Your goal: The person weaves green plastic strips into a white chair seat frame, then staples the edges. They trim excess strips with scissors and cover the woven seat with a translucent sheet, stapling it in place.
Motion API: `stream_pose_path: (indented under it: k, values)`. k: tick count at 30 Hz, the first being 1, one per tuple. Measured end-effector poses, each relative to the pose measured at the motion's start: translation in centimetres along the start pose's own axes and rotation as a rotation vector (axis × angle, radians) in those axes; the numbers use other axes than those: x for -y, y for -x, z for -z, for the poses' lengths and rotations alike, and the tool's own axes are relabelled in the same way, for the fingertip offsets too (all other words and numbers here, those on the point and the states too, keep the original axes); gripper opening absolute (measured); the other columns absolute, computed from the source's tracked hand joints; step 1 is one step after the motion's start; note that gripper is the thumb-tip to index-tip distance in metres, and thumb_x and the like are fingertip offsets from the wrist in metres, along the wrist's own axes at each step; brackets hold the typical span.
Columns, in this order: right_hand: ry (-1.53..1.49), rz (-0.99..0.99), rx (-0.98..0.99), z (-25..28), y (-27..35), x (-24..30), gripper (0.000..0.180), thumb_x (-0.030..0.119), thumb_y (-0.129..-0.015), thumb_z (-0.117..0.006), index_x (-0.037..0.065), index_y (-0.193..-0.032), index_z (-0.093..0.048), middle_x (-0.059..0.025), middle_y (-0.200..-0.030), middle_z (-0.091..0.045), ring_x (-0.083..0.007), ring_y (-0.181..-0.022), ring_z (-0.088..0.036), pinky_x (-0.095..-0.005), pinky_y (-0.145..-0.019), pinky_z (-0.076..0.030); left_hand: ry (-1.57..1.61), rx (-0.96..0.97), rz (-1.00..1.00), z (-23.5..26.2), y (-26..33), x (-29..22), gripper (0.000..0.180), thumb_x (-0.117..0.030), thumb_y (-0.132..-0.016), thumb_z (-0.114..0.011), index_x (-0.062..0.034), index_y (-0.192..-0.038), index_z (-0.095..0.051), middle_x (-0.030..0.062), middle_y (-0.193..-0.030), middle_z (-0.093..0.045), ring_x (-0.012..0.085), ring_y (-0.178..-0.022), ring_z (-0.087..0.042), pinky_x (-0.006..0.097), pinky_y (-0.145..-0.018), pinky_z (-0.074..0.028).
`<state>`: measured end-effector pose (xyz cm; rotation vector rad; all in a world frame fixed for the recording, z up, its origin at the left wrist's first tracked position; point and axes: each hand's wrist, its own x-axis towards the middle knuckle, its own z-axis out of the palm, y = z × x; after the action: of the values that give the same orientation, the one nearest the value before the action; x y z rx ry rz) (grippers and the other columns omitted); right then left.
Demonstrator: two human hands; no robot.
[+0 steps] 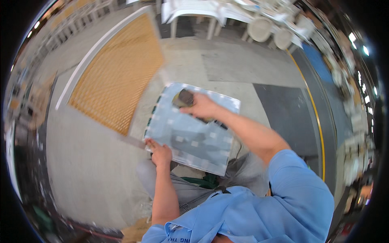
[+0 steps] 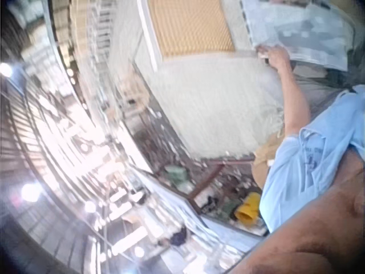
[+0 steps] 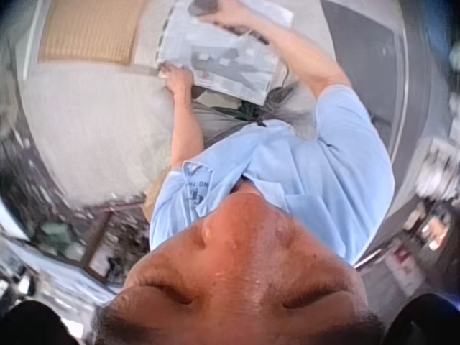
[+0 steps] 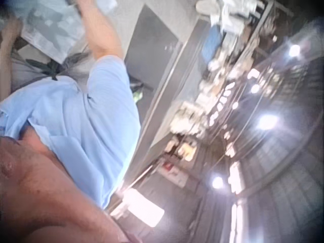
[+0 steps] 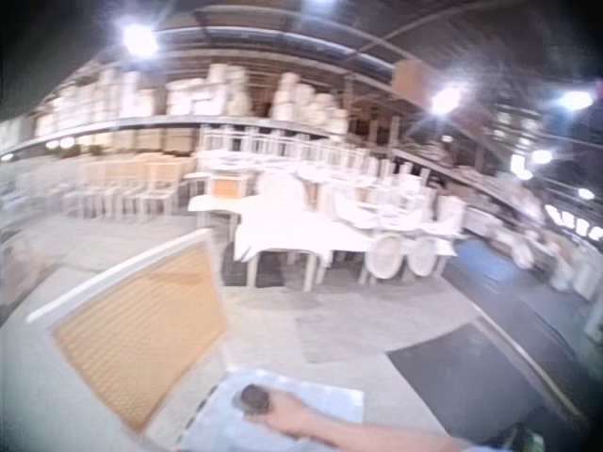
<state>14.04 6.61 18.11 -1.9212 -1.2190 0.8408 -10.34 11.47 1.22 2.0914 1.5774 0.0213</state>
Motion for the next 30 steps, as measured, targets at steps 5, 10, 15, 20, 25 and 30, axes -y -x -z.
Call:
stream_pose_path:
  k: [5, 10, 15, 20, 25, 30]
  values:
    - [0.244, -0.093, -0.499, 18.7, 13.4, -1.2, 0.063, 0.026, -0.084, -0.081, 0.006, -0.138, -0.054, -0.004, -0.097, -0.07, -0.0105, -0.06, -0.057, -0.0293, -0.057, -0.051, -0.109, -0.208, -0.111, -1.3, -2.3, 0.9, 0.087, -0.031, -0.096, -0.051, 0.0083, -0.157, -0.004, 0.0234, -0.167, -0.007, 0.0375, -0.142, -0.042, 0.043, -0.106, -0.046]
    - [-0.197, -0.535, -0.665, 29.9, 36.5, -0.5, 0.057, 0.045, -0.089, -0.076, 0.005, -0.125, -0.057, -0.0049, -0.091, -0.064, -0.0124, -0.063, -0.063, -0.029, -0.053, -0.052, 0.046, 0.062, -0.076, -2.5, 0.0, -1.6, 0.094, -0.038, -0.093, -0.055, 0.0008, -0.159, -0.001, 0.025, -0.164, -0.019, 0.0464, -0.129, -0.053, 0.049, -0.107, -0.045]
    - [-0.616, -0.641, -0.753, 26.1, 53.9, -4.4, 0.06, 0.054, -0.09, -0.071, 0.005, -0.123, -0.058, -0.0091, -0.098, -0.062, -0.0141, -0.063, -0.066, -0.028, -0.049, -0.054, -0.061, -0.064, -0.105, 0.4, 2.4, -3.1, 0.086, -0.042, -0.092, -0.052, 0.0058, -0.156, -0.018, 0.0199, -0.167, -0.012, 0.0365, -0.151, -0.024, 0.045, -0.116, -0.036]
    - [-0.868, -0.875, -0.905, 16.2, 64.0, -16.7, 0.046, 0.047, -0.092, -0.072, 0.012, -0.12, -0.06, -0.0063, -0.086, -0.063, -0.0175, -0.063, -0.067, -0.0324, -0.049, -0.052, -0.117, -0.013, -0.094, 0.7, 4.3, -5.1, 0.087, -0.039, -0.092, -0.056, 0.004, -0.157, -0.018, 0.0254, -0.165, -0.011, 0.0393, -0.148, -0.03, 0.049, -0.114, -0.037]
    - [-1.155, -0.868, -1.052, 9.2, 65.2, -25.8, 0.073, 0.039, -0.086, -0.081, 0.001, -0.136, -0.043, -0.0151, -0.118, -0.061, -0.028, -0.079, -0.073, -0.0383, -0.053, -0.056, -0.186, -0.091, -0.161, 2.1, 5.3, -6.1, 0.086, -0.035, -0.091, -0.063, -0.0026, -0.158, -0.021, 0.0281, -0.164, -0.011, 0.0471, -0.142, -0.037, 0.052, -0.109, -0.043]
    - [-1.248, -0.76, -1.147, 7.8, 69.4, -27.2, 0.061, 0.041, -0.088, -0.078, 0.005, -0.131, -0.054, -0.0097, -0.113, -0.064, -0.0228, -0.076, -0.071, -0.0339, -0.055, -0.055, -0.159, -0.198, -0.306, 5.4, 4.6, -6.4, 0.084, -0.034, -0.091, -0.065, -0.0035, -0.158, -0.025, 0.0279, -0.164, -0.009, 0.0495, -0.137, -0.042, 0.05, -0.096, -0.053]
